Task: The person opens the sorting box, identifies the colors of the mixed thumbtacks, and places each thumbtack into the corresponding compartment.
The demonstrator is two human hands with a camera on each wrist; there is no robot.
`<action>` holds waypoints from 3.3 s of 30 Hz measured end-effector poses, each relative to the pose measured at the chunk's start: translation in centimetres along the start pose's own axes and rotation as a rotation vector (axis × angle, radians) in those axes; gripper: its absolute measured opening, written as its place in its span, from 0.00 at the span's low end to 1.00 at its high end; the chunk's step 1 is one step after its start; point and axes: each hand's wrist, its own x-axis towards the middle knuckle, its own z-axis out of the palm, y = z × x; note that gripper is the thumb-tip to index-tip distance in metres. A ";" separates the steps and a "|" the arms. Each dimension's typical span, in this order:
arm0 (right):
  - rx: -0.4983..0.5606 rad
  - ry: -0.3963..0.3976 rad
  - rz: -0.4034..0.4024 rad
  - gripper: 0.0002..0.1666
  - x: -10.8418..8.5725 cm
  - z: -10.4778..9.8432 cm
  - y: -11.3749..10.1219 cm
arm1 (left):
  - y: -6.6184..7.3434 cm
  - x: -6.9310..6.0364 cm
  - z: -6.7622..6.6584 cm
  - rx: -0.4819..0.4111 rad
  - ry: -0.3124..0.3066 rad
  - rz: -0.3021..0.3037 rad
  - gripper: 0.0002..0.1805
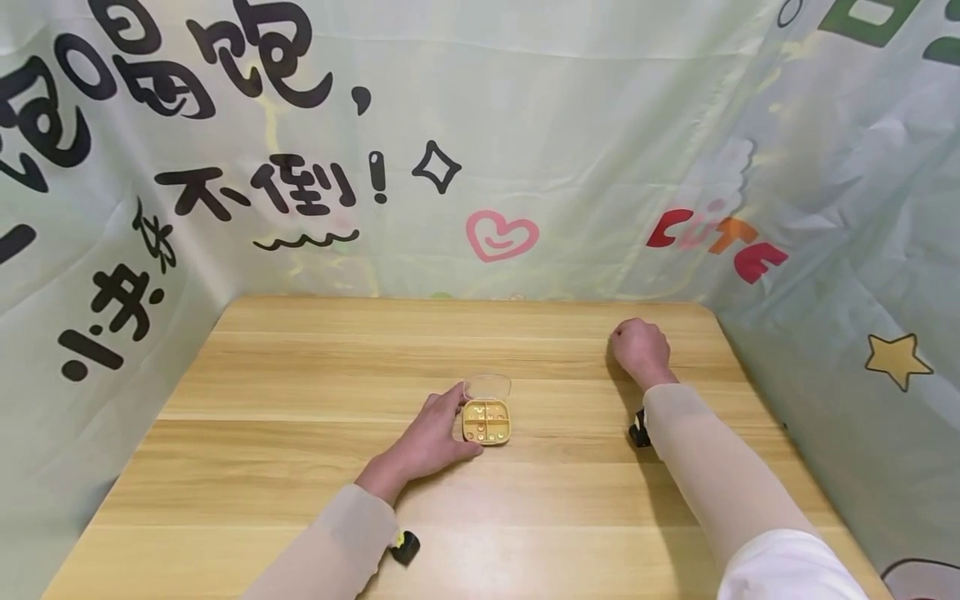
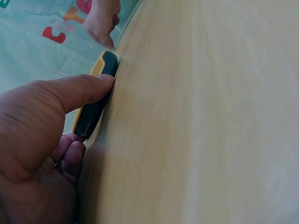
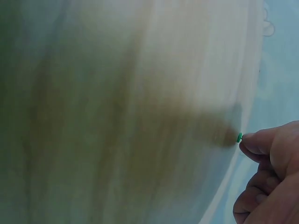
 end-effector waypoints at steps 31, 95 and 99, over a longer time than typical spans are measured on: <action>0.291 0.065 -0.057 0.18 -5.1 1.7 -6.4 | 0.1 0.0 0.0 0.016 0.000 -0.016 0.60; 2.155 -0.510 0.481 0.16 -15.3 6.9 -11.0 | -0.1 0.1 0.4 0.041 0.019 -0.004 0.60; 2.157 -0.512 0.481 0.16 -15.4 6.9 -11.0 | -0.2 0.1 0.4 0.047 0.021 -0.004 0.60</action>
